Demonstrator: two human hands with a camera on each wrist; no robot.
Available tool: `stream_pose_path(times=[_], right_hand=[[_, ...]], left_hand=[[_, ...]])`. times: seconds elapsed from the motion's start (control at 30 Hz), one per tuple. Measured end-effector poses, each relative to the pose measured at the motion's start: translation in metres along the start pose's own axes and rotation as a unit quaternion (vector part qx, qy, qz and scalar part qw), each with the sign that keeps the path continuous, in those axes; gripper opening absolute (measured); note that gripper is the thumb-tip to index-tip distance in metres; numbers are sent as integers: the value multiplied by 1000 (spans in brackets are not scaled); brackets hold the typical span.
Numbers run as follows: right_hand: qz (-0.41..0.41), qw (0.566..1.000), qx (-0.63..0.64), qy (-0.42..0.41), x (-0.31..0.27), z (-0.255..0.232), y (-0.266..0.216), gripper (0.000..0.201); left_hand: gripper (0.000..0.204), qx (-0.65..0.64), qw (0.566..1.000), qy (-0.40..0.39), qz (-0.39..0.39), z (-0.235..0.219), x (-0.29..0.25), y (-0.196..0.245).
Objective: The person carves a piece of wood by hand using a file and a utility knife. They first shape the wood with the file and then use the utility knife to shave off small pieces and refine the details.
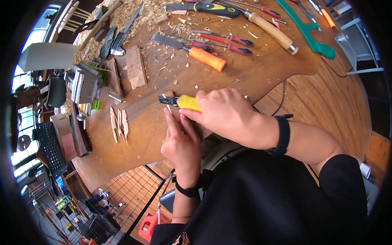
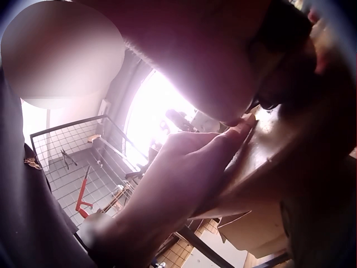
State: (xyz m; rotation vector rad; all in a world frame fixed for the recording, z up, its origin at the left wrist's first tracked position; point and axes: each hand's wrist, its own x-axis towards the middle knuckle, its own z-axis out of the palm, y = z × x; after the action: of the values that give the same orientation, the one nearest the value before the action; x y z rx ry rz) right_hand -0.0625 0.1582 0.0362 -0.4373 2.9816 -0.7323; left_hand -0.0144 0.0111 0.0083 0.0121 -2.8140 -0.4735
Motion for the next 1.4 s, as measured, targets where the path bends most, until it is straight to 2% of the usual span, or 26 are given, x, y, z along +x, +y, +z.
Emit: stream_pose_path(times=[0.17,0.23,0.33,0.4,0.43,0.47,0.5,0.53,0.6,0.63,0.67,0.7,0.73,0.77,0.8,0.87,0.93,1.07,1.4], right_hand=[[8,1000,-6,-25,6,1,-2,56],[22,999,2,48,21,15,-7,55],[-18,998,-4,65,37,16,-7,54],[-2,999,4,51,33,7,-7,56],[24,998,50,38,31,2,-5,56],[47,994,92,24,29,-2,-1,56],[35,989,136,53,26,2,6,54],[9,991,127,39,24,0,8,54],[28,974,220,40,21,-6,7,53],[-5,978,210,21,22,-8,6,53],[11,971,238,28,21,-9,6,54],[33,962,267,36,19,-9,6,54],[9,965,260,21,17,-6,9,54],[27,952,305,26,15,-2,16,55],[49,935,350,32,13,4,24,57],[28,932,361,29,13,7,32,57],[70,902,425,3,11,1,25,59],[55,904,424,-1,10,-1,28,61],[43,889,455,2,9,2,31,62]], left_hand=[[52,4,1000,-6,6,-1,0,0],[52,4,1000,-4,10,0,0,2],[52,-4,1000,-9,-3,-1,-1,1],[50,-33,999,2,-14,1,-2,-1],[50,-33,999,6,-26,-2,-4,-1],[48,-112,992,2,-61,-8,-5,-3],[46,-192,976,4,-98,-10,-3,-5],[40,-295,947,63,-111,-5,-2,-8],[38,-429,877,31,-214,-8,-3,-14],[38,-538,805,7,-252,-21,4,-11],[38,-542,796,40,-267,-24,9,-7],[39,-620,729,47,-285,-26,15,-5],[40,-694,657,52,-291,-25,21,-6],[40,-717,641,34,-272,-23,24,-12],[40,-720,636,54,-273,-18,28,-13],[45,-782,568,74,-245,-8,35,-15],[46,-787,565,74,-235,-1,32,-19],[49,-792,571,68,-203,5,30,-19],[51,-782,588,68,-194,4,30,-14]])
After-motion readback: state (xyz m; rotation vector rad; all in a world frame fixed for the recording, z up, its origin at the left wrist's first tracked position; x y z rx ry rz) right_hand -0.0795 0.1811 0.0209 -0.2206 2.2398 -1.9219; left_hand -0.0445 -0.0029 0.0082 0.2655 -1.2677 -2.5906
